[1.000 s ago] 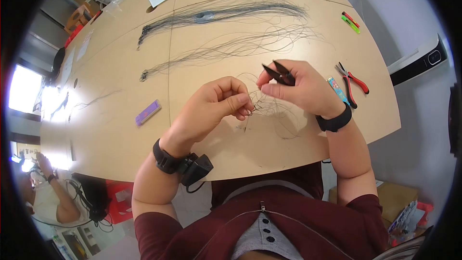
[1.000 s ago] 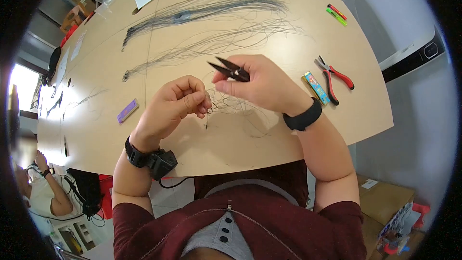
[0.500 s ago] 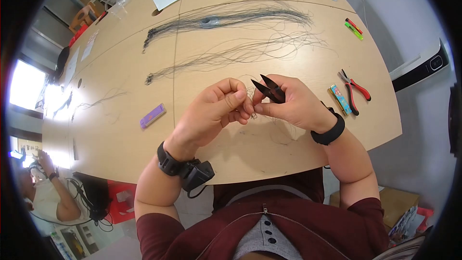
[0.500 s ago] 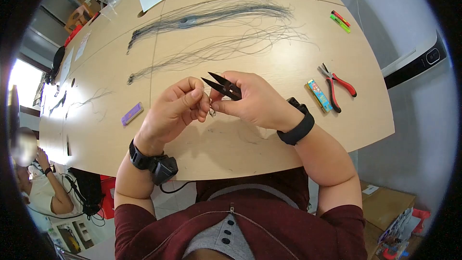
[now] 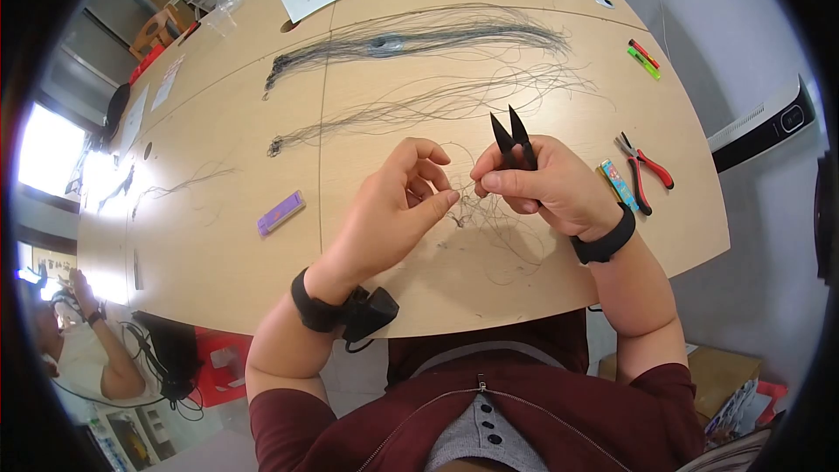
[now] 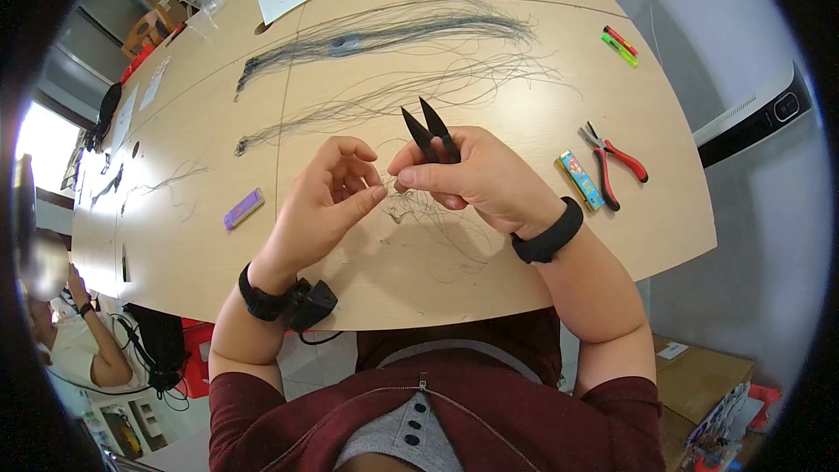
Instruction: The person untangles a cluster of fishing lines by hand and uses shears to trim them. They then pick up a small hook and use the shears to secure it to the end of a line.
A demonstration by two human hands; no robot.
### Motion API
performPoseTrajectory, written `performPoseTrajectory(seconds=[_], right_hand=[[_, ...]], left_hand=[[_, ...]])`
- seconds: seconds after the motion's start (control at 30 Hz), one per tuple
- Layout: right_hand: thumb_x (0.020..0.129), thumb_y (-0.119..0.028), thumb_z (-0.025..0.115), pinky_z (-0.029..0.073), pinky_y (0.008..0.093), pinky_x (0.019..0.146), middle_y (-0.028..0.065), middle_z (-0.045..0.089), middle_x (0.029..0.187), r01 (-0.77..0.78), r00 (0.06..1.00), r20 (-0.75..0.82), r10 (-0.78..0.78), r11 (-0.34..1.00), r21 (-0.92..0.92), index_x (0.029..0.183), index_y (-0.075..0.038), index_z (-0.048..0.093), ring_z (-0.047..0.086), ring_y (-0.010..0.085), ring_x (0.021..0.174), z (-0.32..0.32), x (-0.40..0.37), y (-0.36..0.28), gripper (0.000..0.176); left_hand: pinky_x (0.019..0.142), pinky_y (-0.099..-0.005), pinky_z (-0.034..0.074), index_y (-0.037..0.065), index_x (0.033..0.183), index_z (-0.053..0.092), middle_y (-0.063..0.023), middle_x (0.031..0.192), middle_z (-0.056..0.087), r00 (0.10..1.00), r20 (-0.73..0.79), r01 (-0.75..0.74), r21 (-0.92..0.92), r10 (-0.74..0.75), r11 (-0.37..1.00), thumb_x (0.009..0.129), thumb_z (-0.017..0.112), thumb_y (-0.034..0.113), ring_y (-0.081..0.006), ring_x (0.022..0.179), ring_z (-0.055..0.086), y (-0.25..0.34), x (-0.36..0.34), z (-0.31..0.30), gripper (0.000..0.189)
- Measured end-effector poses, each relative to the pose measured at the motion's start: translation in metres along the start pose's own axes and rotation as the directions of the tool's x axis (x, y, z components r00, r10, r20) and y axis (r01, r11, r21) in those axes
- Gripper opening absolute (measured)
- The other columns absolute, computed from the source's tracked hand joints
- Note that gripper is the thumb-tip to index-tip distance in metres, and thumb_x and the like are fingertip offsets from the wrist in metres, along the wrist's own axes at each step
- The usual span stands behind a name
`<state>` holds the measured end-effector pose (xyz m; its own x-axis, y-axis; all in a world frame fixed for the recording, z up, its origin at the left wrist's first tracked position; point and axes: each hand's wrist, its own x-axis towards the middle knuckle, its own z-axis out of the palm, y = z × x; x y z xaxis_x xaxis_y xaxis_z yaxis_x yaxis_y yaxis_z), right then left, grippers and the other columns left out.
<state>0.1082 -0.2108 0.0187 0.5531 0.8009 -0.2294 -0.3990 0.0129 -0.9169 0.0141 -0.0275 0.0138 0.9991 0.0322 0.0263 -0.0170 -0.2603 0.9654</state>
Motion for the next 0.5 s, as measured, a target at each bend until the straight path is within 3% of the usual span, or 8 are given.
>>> performPoseTrajectory(seconds=[0.13,0.23,0.43,0.5], right_hand=[[0.077,-0.010,0.066,0.029,0.0178,0.044,0.0052,0.060,0.077,-0.014,1.000,-0.019,0.016,0.997,0.077,0.092,-0.001,0.059,0.040,0.0048,0.050,-0.0012,0.0018,0.0015,0.019],[0.077,-0.011,0.066,0.029,0.0181,0.044,0.0054,0.060,0.078,-0.023,0.999,-0.027,0.027,0.991,0.133,0.091,-0.001,0.059,0.040,0.0053,0.050,-0.0006,0.0022,0.0032,0.019],[0.078,-0.013,0.067,0.028,0.0185,0.045,0.0034,0.058,0.076,-0.037,0.999,0.011,0.036,0.981,0.190,0.092,-0.001,0.059,0.040,0.0053,0.050,0.0046,0.0026,0.0097,0.020],[0.078,-0.013,0.067,0.028,0.0185,0.044,0.0027,0.058,0.076,-0.049,0.999,0.031,0.044,0.981,0.187,0.092,-0.001,0.059,0.040,0.0052,0.050,0.0062,0.0025,0.0100,0.019]], left_hand=[[0.058,-0.0222,0.043,0.003,0.093,0.056,-0.0054,0.088,0.055,0.931,-0.106,-0.300,0.317,0.348,0.900,0.075,0.067,0.005,-0.0090,0.067,0.051,0.0030,-0.0063,0.0017,0.021],[0.057,-0.0235,0.044,0.004,0.092,0.059,-0.0064,0.088,0.054,0.854,-0.060,-0.459,0.380,0.517,0.803,0.071,0.071,0.004,-0.0111,0.067,0.051,0.0032,-0.0077,0.0016,0.024],[0.056,-0.0241,0.044,0.003,0.089,0.062,-0.0071,0.086,0.057,0.823,-0.009,-0.508,0.435,0.568,0.743,0.068,0.072,0.001,-0.0141,0.066,0.054,0.0038,-0.0054,0.0029,0.023],[0.059,-0.0282,0.046,0.004,0.086,0.061,-0.0083,0.083,0.059,0.830,-0.025,-0.494,0.432,0.558,0.754,0.070,0.069,0.002,-0.0195,0.070,0.056,0.0011,-0.0054,0.0037,0.018]])
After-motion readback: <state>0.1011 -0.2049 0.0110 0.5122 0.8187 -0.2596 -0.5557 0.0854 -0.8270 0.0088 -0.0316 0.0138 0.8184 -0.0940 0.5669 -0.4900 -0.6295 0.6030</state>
